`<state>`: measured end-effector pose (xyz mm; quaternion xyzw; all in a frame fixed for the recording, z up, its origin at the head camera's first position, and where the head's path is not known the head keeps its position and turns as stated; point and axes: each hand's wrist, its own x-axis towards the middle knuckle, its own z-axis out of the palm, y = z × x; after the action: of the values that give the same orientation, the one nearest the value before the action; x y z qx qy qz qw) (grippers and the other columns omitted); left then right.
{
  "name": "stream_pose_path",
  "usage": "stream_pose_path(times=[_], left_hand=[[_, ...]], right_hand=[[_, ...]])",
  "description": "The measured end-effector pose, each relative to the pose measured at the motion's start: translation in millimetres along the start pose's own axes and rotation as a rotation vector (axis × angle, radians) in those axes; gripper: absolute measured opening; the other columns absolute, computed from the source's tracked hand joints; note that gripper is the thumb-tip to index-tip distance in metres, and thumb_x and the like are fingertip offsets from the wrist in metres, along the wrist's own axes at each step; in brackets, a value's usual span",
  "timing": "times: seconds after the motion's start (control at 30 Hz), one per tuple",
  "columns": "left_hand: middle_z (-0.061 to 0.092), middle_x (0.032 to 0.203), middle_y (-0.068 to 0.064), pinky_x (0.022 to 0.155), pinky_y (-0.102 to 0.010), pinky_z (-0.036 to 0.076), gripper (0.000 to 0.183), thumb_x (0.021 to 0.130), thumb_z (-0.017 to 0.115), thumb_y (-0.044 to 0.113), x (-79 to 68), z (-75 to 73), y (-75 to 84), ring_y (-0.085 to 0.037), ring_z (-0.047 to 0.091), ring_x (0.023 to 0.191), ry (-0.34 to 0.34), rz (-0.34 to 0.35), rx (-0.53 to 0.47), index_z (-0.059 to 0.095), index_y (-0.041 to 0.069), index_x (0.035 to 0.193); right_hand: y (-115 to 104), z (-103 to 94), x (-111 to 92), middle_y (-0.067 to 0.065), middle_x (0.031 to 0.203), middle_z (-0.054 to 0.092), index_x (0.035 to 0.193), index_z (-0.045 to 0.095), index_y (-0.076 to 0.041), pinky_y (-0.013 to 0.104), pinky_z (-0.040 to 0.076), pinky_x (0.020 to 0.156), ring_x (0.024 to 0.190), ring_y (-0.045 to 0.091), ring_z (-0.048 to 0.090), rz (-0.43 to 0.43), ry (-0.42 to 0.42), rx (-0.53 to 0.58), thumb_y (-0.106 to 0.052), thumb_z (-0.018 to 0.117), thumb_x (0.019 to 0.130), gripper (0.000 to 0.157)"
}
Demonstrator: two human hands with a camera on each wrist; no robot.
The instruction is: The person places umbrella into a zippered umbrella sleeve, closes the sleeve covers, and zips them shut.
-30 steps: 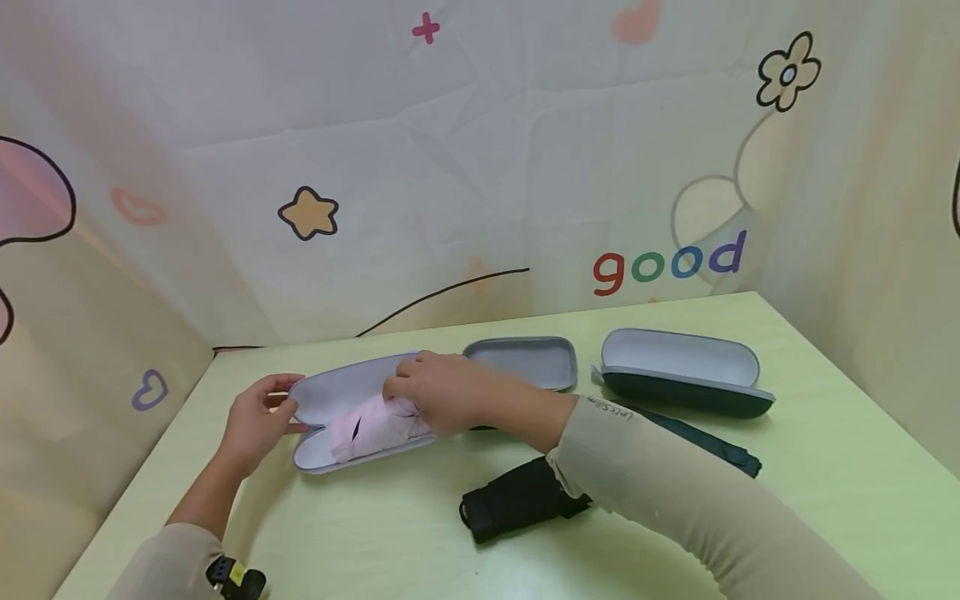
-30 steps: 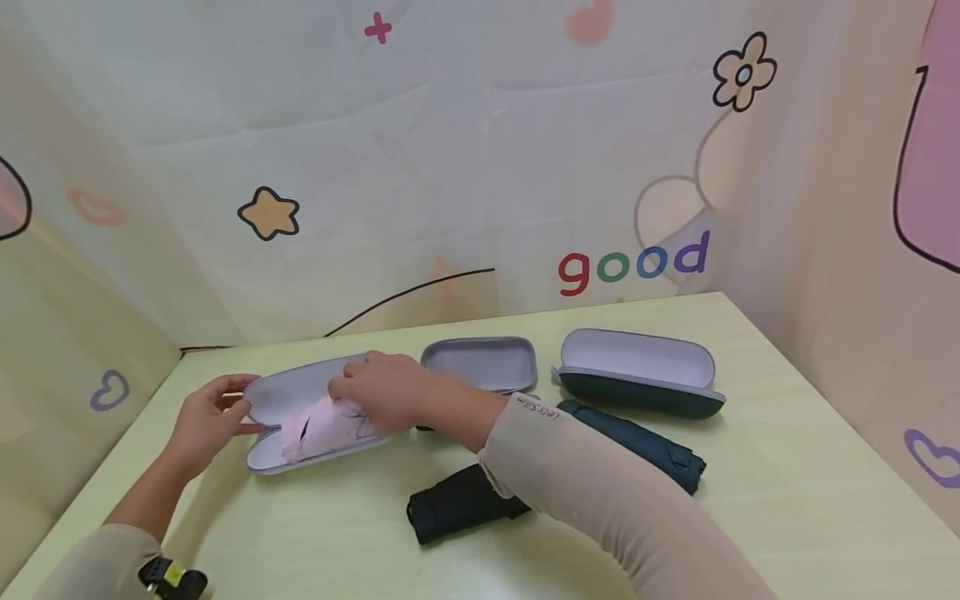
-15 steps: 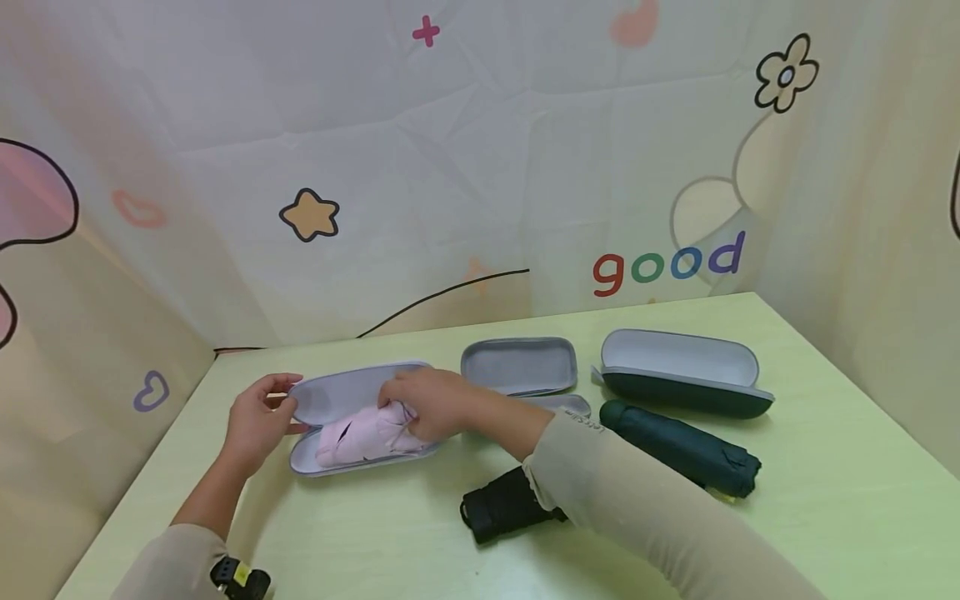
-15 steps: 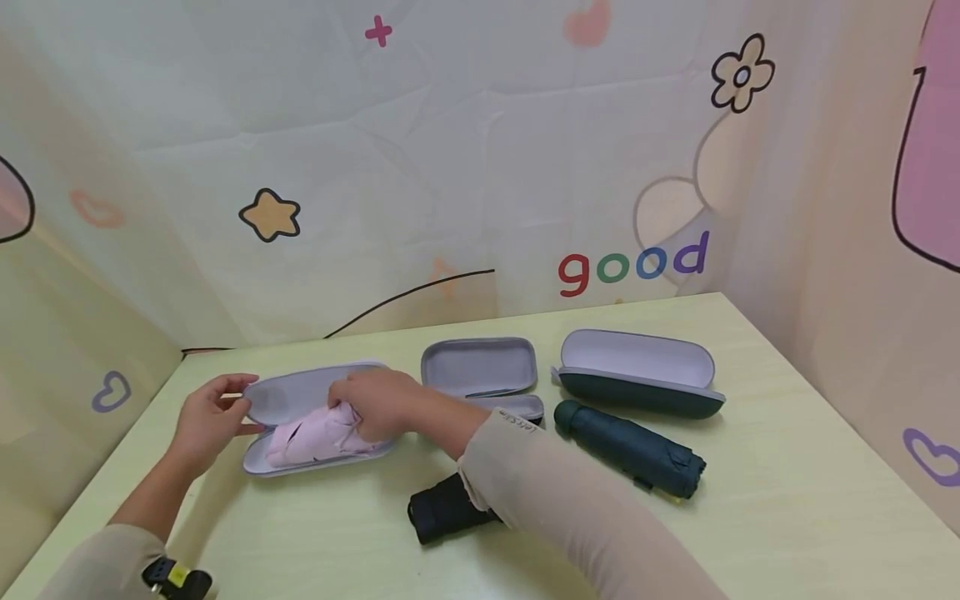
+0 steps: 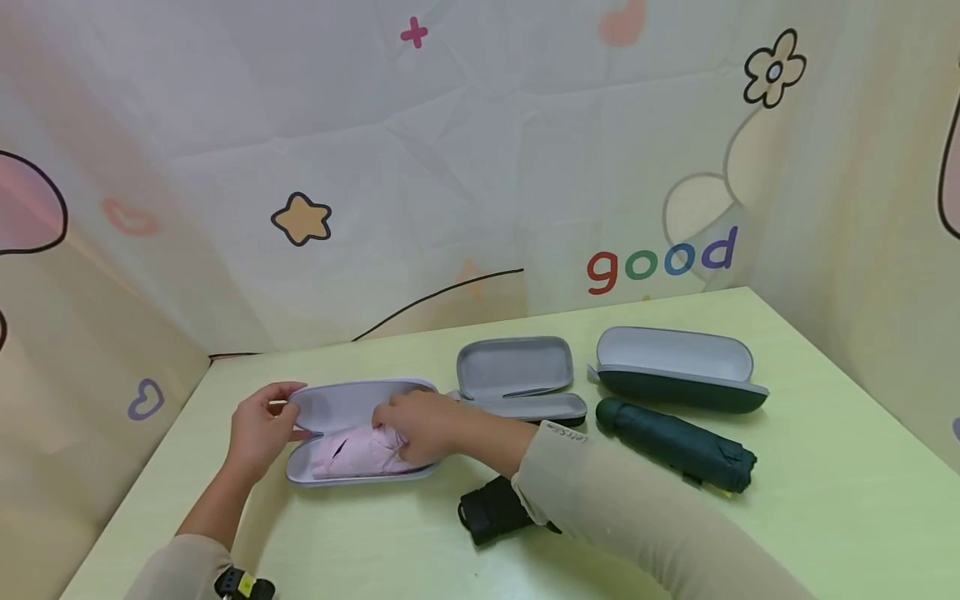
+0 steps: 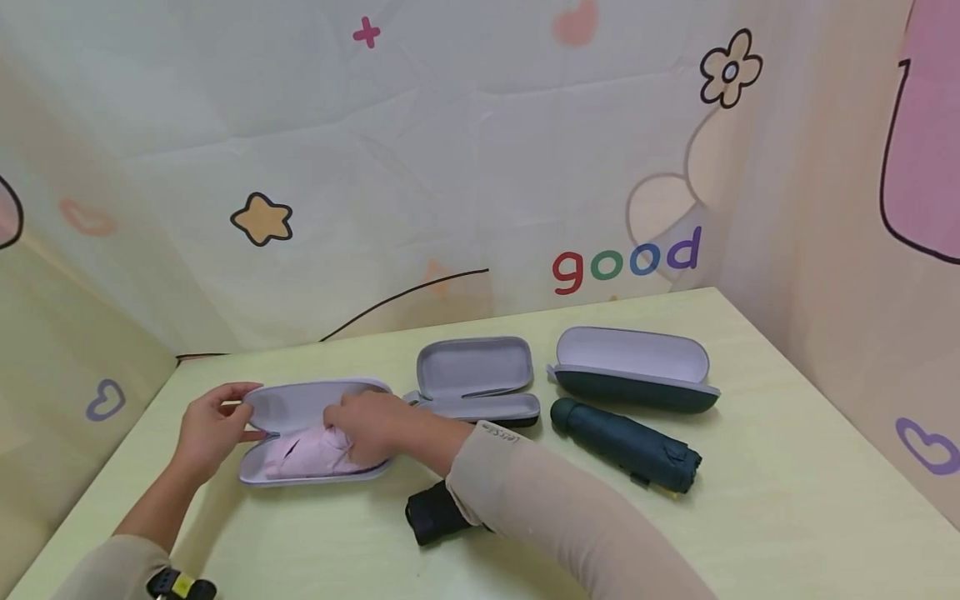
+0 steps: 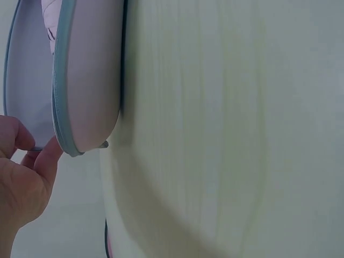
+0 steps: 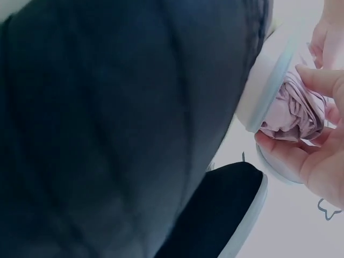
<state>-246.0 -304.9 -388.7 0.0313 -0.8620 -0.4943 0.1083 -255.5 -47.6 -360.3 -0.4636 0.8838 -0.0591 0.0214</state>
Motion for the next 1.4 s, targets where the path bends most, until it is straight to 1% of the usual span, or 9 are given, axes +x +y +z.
stream_pose_path(times=[0.23,0.43,0.57,0.73,0.83,0.93,1.13,1.27,1.4], left_hand=[[0.057,0.113,-0.025,0.064,-0.034,0.058,0.032,0.095,0.045,0.0,0.7,1.3,2.5,-0.027,0.058,0.09,-0.007,0.003,0.047,0.059,-0.007,0.124],[0.056,0.109,-0.024,0.068,-0.036,0.058,0.031,0.096,0.044,0.0,0.1,2.7,1.6,-0.025,0.058,0.089,-0.024,-0.012,0.009,0.058,-0.007,0.122],[0.055,0.113,-0.025,0.072,-0.037,0.058,0.03,0.096,0.044,0.0,-1.3,2.2,1.7,-0.026,0.059,0.093,-0.052,-0.015,-0.026,0.055,-0.008,0.123],[0.052,0.121,-0.026,0.076,-0.039,0.057,0.031,0.098,0.043,-0.001,-1.1,-2.9,2.6,-0.029,0.058,0.1,-0.115,-0.019,-0.053,0.05,-0.009,0.126],[0.051,0.121,-0.026,0.078,-0.04,0.057,0.03,0.097,0.043,-0.003,-0.4,-9.6,1.8,-0.028,0.059,0.101,-0.185,-0.013,-0.069,0.048,-0.01,0.125],[0.052,0.118,-0.026,0.08,-0.039,0.057,0.029,0.095,0.04,-0.007,-0.2,-17.8,1.0,-0.023,0.06,0.099,-0.256,0.015,-0.099,0.046,-0.012,0.122],[0.056,0.114,-0.02,0.083,-0.04,0.056,0.027,0.102,0.037,0.007,-1.8,-27.1,3.8,-0.013,0.06,0.097,-0.339,0.065,-0.134,0.049,-0.013,0.116],[0.061,0.108,-0.015,0.08,-0.038,0.056,0.035,0.102,0.052,0.028,-5.2,-31.3,4.7,-0.011,0.06,0.093,-0.354,0.074,-0.01,0.056,-0.006,0.105],[0.063,0.107,-0.01,0.074,-0.033,0.055,0.031,0.093,0.067,0.032,-9.4,-34.4,3.1,-0.015,0.06,0.092,-0.345,0.071,0.115,0.059,0.003,0.094]], right_hand=[[-5,-0.2,2,-0.002,0.113,0.061,0.129,0.056,-0.016,0.026,0.047,0.085,0.099,0.011,0.058,-0.003,-0.07,0.021,-0.034,0.073,0.087,0.048],[2,-5.7,-8,-0.001,0.124,0.062,0.134,0.056,-0.012,0.025,0.043,0.096,0.111,0.011,0.057,-0.018,-0.095,0.099,-0.028,0.069,0.091,0.047],[10,-15.0,-19,0.001,0.118,0.064,0.126,0.062,-0.01,0.023,0.044,0.093,0.105,0.011,0.058,-0.042,-0.046,0.155,-0.019,0.064,0.093,0.034],[17,-28.6,-29,-0.003,0.092,0.065,0.101,0.069,-0.011,0.022,0.046,0.075,0.081,0.008,0.056,-0.043,0.071,0.269,-0.014,0.062,0.094,0.01],[20,-33.8,-32,-0.002,0.084,0.062,0.094,0.067,-0.011,0.025,0.046,0.07,0.076,0.011,0.056,0.011,0.178,0.309,-0.013,0.062,0.094,0.006],[22,-35.3,-33,0.003,0.094,0.063,0.103,0.065,-0.009,0.03,0.048,0.076,0.086,0.017,0.058,0.104,0.224,0.334,-0.015,0.061,0.095,0.011],[22,-29.5,-31,0.009,0.131,0.059,0.136,0.055,-0.007,0.038,0.042,0.101,0.123,0.024,0.053,0.204,0.029,0.364,-0.023,0.052,0.102,0.038],[16,-23.6,-31,0.008,0.123,0.062,0.13,0.06,-0.007,0.034,0.044,0.097,0.115,0.021,0.056,0.153,-0.022,0.352,-0.021,0.054,0.101,0.033],[6,-19.1,-34,0.006,0.117,0.059,0.123,0.062,-0.01,0.03,0.045,0.089,0.102,0.017,0.055,0.129,-0.024,0.323,-0.02,0.06,0.097,0.027]])
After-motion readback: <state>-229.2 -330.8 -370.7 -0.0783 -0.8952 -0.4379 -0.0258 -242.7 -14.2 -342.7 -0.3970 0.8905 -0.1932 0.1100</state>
